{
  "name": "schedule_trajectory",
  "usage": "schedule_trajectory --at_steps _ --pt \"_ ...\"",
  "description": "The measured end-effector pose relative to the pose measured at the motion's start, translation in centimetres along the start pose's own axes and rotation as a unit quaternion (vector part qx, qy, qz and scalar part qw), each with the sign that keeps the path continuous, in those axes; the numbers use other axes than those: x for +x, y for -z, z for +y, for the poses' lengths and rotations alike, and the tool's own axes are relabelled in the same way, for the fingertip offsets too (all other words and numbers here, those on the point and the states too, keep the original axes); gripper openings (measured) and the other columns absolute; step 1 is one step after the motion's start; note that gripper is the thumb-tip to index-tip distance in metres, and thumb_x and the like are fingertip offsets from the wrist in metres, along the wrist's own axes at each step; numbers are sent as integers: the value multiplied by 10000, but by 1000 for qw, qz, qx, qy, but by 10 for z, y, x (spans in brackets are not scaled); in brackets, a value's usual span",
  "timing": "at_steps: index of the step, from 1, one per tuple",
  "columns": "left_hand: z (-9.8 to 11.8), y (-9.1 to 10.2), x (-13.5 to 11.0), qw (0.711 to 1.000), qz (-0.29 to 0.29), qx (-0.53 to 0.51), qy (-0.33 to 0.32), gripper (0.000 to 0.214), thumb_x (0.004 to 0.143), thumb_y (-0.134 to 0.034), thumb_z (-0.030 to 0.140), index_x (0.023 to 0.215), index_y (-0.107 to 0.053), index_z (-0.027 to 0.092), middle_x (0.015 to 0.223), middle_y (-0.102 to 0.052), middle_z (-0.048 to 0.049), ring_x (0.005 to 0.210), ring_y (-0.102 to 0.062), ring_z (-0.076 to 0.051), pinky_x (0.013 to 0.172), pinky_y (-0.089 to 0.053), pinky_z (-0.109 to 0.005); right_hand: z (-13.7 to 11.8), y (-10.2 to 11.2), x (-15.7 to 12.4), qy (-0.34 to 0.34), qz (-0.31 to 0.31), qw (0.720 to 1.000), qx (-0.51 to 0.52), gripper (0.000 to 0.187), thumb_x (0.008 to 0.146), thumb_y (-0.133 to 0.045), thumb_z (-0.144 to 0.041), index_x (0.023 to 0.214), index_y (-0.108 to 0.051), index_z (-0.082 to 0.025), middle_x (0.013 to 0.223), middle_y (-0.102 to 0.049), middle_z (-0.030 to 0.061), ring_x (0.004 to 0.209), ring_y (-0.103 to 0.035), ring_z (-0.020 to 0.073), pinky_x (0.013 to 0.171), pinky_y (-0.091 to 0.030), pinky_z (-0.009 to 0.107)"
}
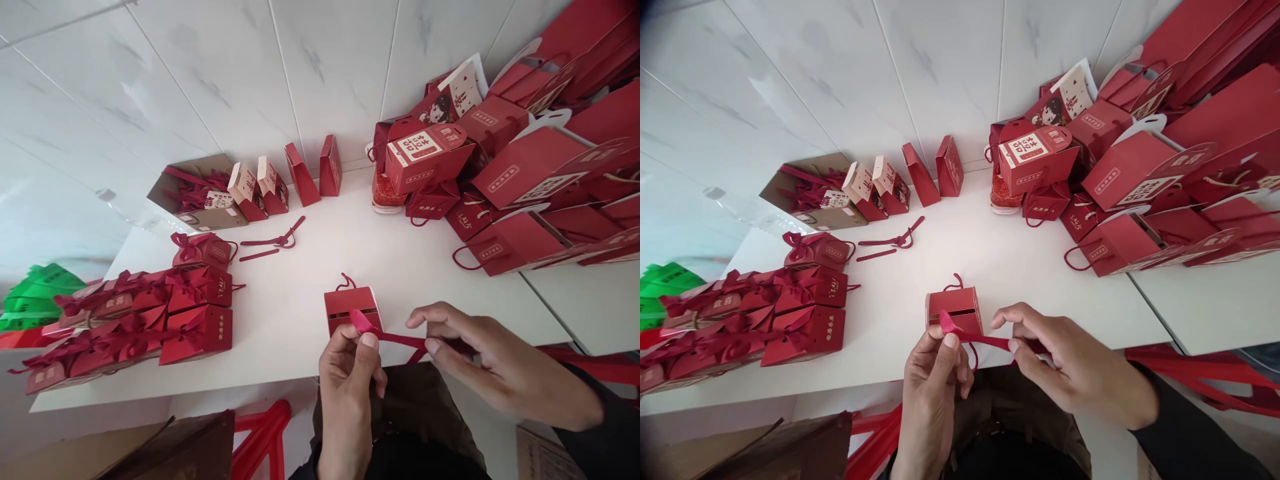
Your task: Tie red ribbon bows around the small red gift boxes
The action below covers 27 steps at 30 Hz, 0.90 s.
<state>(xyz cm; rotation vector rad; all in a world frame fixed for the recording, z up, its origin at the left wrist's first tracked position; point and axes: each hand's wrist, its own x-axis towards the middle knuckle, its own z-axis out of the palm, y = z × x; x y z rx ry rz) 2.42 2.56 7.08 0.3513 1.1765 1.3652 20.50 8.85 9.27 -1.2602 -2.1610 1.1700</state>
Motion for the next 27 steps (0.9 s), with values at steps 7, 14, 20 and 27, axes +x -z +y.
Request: schedule_trajectory --at_steps 7,14,20,27 --pt "-2 -8 -8 989 34 104 -98 329 879 -746 478 781 -588 208 660 -504 47 565 -414 -94 546 -379 -231 -4 20 19 101 18 994 -38 440 944 -650 -453 1362 -613 -322 1332 -692 69 1210 -653 292 941 -565 395" --pt "-5 -11 -7 969 28 201 -142 215 988 -613 431 923 -650 229 820 -621 5 739 -563 -141 702 -470 -256 -21 -10 20 -64 -51 988 133 368 1011 -498 -552 1147 -690 -269 802 -682 6 718 -643 175 516 -456 233" --pt "-21 1 12 922 68 334 -186 296 1044 -488 359 1301 -559 230 1269 -642 -111 1181 -619 -232 984 -499 -361 6 -3 37 -146 -13 969 197 392 960 -564 -610 911 -640 -228 600 -292 -93 510 -257 101 443 -222 244" --pt "-21 5 29 895 47 393 -204 322 1055 -443 330 1277 -632 193 1257 -678 -123 1166 -646 -242 987 -521 -410 24 -16 43 -178 -42 957 223 444 945 -573 -619 1012 -697 -198 538 -258 -110 485 -235 99 442 -200 254"
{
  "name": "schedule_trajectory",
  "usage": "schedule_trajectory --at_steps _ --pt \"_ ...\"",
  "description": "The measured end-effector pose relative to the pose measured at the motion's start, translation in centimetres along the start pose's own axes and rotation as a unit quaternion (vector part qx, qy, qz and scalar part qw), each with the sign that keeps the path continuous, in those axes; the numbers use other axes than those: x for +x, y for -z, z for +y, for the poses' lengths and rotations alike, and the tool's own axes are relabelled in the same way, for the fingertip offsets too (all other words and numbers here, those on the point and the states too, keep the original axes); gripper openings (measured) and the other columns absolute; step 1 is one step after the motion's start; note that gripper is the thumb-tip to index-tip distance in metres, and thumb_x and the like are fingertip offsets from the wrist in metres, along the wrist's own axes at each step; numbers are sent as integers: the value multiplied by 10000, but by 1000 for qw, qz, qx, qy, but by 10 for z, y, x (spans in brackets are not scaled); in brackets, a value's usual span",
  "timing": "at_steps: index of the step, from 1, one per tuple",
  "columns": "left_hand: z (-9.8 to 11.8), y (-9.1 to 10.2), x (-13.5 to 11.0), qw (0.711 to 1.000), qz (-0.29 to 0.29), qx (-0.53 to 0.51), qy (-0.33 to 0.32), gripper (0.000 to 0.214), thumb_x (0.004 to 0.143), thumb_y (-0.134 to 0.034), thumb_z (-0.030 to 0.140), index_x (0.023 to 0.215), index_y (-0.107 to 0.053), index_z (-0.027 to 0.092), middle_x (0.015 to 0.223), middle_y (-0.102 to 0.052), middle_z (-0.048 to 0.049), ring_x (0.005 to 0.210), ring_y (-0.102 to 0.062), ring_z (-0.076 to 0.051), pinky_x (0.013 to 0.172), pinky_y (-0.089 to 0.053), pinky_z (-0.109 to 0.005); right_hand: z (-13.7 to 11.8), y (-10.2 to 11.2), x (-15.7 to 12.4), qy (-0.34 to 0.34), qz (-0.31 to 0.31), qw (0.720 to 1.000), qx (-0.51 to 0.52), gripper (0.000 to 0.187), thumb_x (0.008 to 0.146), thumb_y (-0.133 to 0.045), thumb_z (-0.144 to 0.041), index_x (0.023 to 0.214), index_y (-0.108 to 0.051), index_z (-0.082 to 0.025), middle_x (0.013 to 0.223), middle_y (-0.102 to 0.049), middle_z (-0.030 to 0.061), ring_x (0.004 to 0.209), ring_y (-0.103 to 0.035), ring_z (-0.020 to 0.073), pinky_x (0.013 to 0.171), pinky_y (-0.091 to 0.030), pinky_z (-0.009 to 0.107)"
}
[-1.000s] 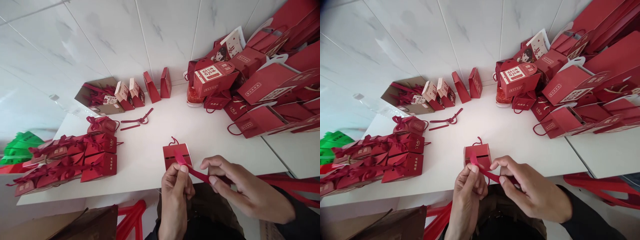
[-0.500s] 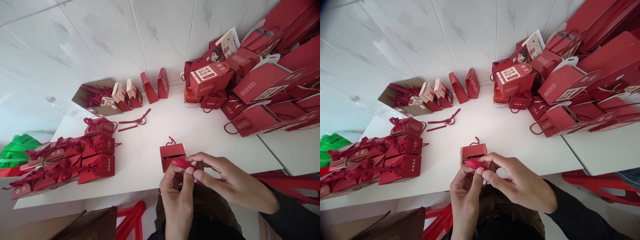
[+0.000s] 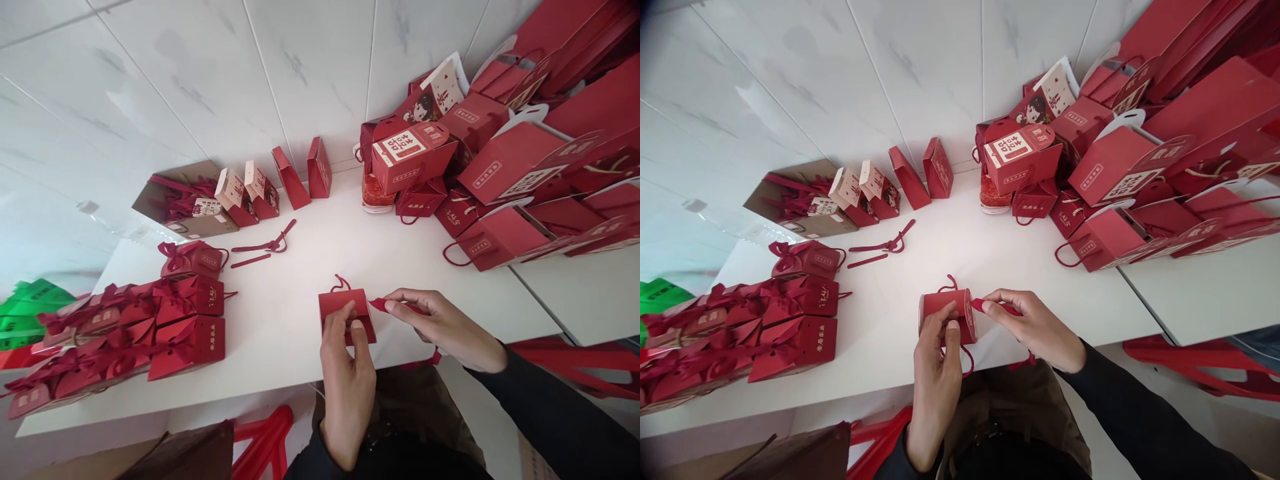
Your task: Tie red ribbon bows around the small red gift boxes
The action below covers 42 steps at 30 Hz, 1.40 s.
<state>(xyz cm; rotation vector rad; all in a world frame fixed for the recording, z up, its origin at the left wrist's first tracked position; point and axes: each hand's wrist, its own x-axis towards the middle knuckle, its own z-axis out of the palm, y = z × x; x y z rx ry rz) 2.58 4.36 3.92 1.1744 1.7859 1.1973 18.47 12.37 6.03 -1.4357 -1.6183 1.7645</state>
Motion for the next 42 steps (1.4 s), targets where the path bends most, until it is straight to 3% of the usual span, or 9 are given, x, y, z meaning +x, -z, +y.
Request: schedule_trajectory --at_steps 6,10,15,20,25,33,42 --pt "5 -3 0 996 17 63 -57 326 1043 -408 214 1222 -680 218 1181 -733 -95 1130 -641 -247 947 -531 -422 4 -5 2 -37 -36 998 36 519 915 -593 -614 1108 -723 -150 505 -306 -110 464 -235 95 441 -194 263" --pt "3 -1 1 999 12 31 -9 319 1033 -427 225 1224 -682 224 1195 -738 -95 1106 -672 -244 914 -552 -405 6 -8 4 -50 -52 994 83 550 881 -612 -630 1116 -728 -146 503 -297 -113 475 -233 97 458 -217 266" --pt "2 7 6 999 -40 -3 22 296 1020 -464 282 1178 -702 202 1143 -743 -101 1038 -690 -239 865 -554 -375 4 -15 2 -66 -75 985 142 548 811 -676 -666 998 -742 -155 540 -290 -111 478 -218 80 465 -217 260" --pt "5 12 5 998 -53 -13 18 260 1013 -487 282 1115 -715 207 1079 -745 -87 984 -684 -217 780 -549 -309 8 -20 1 -77 -50 983 157 531 742 -763 -669 903 -723 -164 628 -422 -74 494 -279 68 463 -202 258" --pt "7 13 3 998 -55 -20 13 247 1014 -498 278 1108 -716 207 1086 -743 -80 1002 -685 -206 796 -553 -292 14 -20 2 -87 -34 982 163 505 767 -754 -661 863 -711 -167 597 -391 -80 496 -271 72 463 -176 261" --pt "4 13 6 998 -57 -18 7 245 1008 -511 270 1099 -728 201 1072 -748 -79 970 -691 -199 797 -554 -293 11 -18 -1 -93 -60 973 201 484 780 -752 -664 764 -611 -202 534 -270 -115 473 -229 72 471 -173 265" --pt "8 15 4 998 -58 -34 15 240 1012 -516 280 1090 -725 193 1082 -748 -78 1022 -689 -201 817 -562 -286 12 -19 -2 -102 -25 979 173 476 791 -744 -652 821 -714 -178 538 -283 -103 496 -246 90 474 -168 274"
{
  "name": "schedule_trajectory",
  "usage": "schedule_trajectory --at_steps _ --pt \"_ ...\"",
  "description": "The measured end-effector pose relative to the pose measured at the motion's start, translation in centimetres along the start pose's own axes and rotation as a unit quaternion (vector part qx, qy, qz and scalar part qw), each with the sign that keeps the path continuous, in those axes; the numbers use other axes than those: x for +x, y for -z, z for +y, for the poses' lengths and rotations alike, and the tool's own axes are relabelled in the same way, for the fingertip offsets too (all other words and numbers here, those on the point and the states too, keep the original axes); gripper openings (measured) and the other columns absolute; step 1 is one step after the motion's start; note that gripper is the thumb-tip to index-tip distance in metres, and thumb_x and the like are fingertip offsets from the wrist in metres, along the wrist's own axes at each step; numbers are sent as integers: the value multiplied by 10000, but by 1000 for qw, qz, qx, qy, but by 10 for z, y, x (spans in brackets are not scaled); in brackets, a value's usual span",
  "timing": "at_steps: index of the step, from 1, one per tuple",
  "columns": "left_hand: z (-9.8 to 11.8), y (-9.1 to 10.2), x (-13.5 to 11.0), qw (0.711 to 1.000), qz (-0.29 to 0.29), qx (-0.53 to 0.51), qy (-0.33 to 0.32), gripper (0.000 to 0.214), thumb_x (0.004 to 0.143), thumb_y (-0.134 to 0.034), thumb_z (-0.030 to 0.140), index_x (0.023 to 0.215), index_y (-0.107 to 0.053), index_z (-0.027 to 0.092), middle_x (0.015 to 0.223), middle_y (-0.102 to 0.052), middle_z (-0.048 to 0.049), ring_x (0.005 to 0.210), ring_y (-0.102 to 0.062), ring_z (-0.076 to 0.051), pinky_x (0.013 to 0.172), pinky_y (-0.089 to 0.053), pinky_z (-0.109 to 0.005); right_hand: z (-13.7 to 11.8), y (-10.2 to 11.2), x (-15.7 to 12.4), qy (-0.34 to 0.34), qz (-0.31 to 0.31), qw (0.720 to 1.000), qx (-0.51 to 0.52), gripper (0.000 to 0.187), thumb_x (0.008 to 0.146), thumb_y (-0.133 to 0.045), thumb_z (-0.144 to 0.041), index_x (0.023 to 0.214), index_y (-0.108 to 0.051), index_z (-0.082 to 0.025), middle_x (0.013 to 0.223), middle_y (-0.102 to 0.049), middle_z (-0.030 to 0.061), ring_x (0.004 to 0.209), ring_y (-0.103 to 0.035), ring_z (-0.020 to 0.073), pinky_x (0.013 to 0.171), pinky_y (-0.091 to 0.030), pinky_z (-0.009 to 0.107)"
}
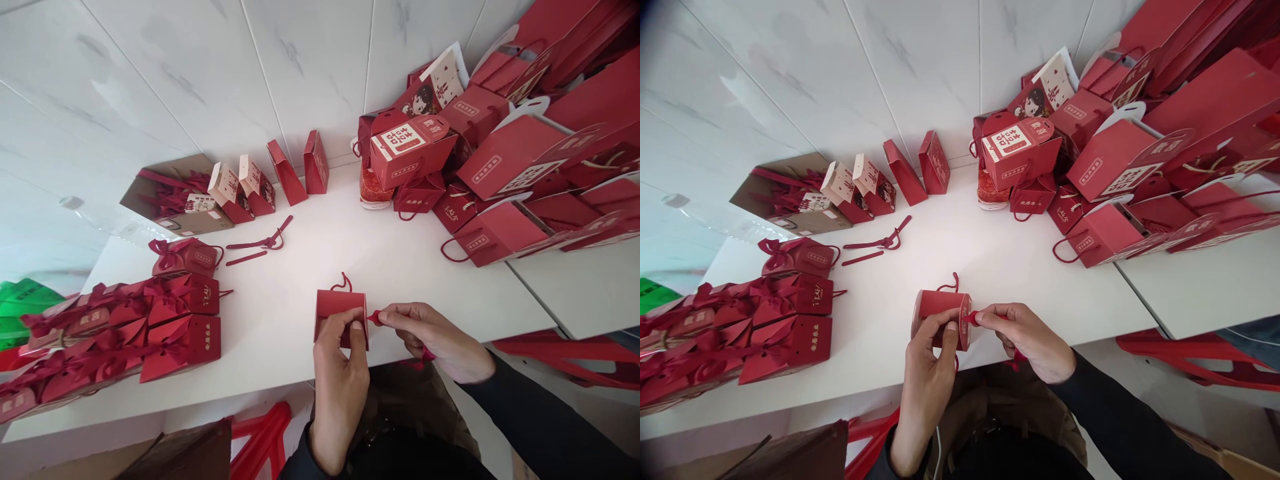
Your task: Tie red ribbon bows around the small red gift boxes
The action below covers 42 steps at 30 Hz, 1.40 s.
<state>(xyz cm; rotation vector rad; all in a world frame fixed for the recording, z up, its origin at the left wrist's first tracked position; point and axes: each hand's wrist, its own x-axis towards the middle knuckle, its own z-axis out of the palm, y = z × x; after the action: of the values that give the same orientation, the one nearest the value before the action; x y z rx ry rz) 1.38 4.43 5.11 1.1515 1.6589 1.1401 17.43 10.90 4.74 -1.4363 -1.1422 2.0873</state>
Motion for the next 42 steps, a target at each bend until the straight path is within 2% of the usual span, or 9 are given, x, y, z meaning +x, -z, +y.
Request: schedule_trajectory --at_steps 4,23,29,32,34,36,38,40,42 --pt "1 0 1 1000 -2 -1 0 241 1017 -513 277 1098 -724 196 1091 -749 -72 1031 -687 -194 825 -558 -278 1 1 0 2 10 1000 -11 462 797 -745 -634 831 -726 -174 579 -356 -80 518 -292 91 478 -186 268" --pt "4 -1 2 1000 1 6 -4 248 1015 -520 320 1064 -729 197 1060 -753 -77 990 -680 -215 814 -532 -311 -7 -2 -3 20 40 997 -63 447 791 -716 -644 829 -727 -199 583 -412 -64 523 -293 107 482 -205 268" --pt "4 -5 -1 1000 3 2 31 232 1008 -541 366 966 -691 193 909 -723 -66 818 -647 -200 730 -498 -316 -9 -3 -4 30 25 994 -100 456 823 -693 -645 902 -753 -200 594 -456 -44 522 -317 116 478 -226 276" --pt "6 -8 -3 999 27 23 8 220 1020 -518 333 904 -646 196 867 -694 -62 785 -625 -194 722 -485 -319 -7 -1 -4 50 9 989 -137 441 857 -672 -639 951 -766 -218 642 -544 -16 538 -377 133 490 -289 289" --pt "9 -8 -5 997 53 54 -26 199 1031 -493 283 901 -623 204 876 -679 -56 800 -618 -188 737 -478 -316 -3 0 -4 93 29 977 -187 451 902 -611 -649 1019 -766 -242 801 -663 40 654 -525 188 545 -396 309" --pt "14 -7 -7 994 71 73 -49 177 1037 -479 247 918 -606 213 893 -670 -49 822 -618 -183 748 -476 -310 1 -1 -4 171 93 950 -243 452 938 -554 -645 1140 -744 -287 1104 -702 89 977 -623 289 686 -510 350" --pt "20 -5 -10 993 78 69 -60 153 1042 -474 236 954 -597 223 915 -671 -43 833 -619 -176 750 -480 -304 4 -3 -4 255 139 915 -279 424 969 -525 -606 1276 -683 -362 1363 -612 70 1300 -517 338 902 -539 408" --pt "28 -1 -13 992 86 61 -70 141 1045 -476 232 993 -607 235 939 -675 -39 829 -615 -170 741 -483 -299 6 -7 -3 308 111 898 -293 382 992 -521 -548 1341 -624 -433 1467 -538 24 1410 -441 322 1060 -488 443" --pt "36 3 -15 991 101 45 -77 133 1041 -492 229 1021 -622 241 954 -679 -38 813 -610 -164 738 -490 -297 6 -9 -1 322 51 903 -280 304 988 -551 -515 1270 -646 -457 1455 -548 10 1381 -486 315 1077 -492 438"
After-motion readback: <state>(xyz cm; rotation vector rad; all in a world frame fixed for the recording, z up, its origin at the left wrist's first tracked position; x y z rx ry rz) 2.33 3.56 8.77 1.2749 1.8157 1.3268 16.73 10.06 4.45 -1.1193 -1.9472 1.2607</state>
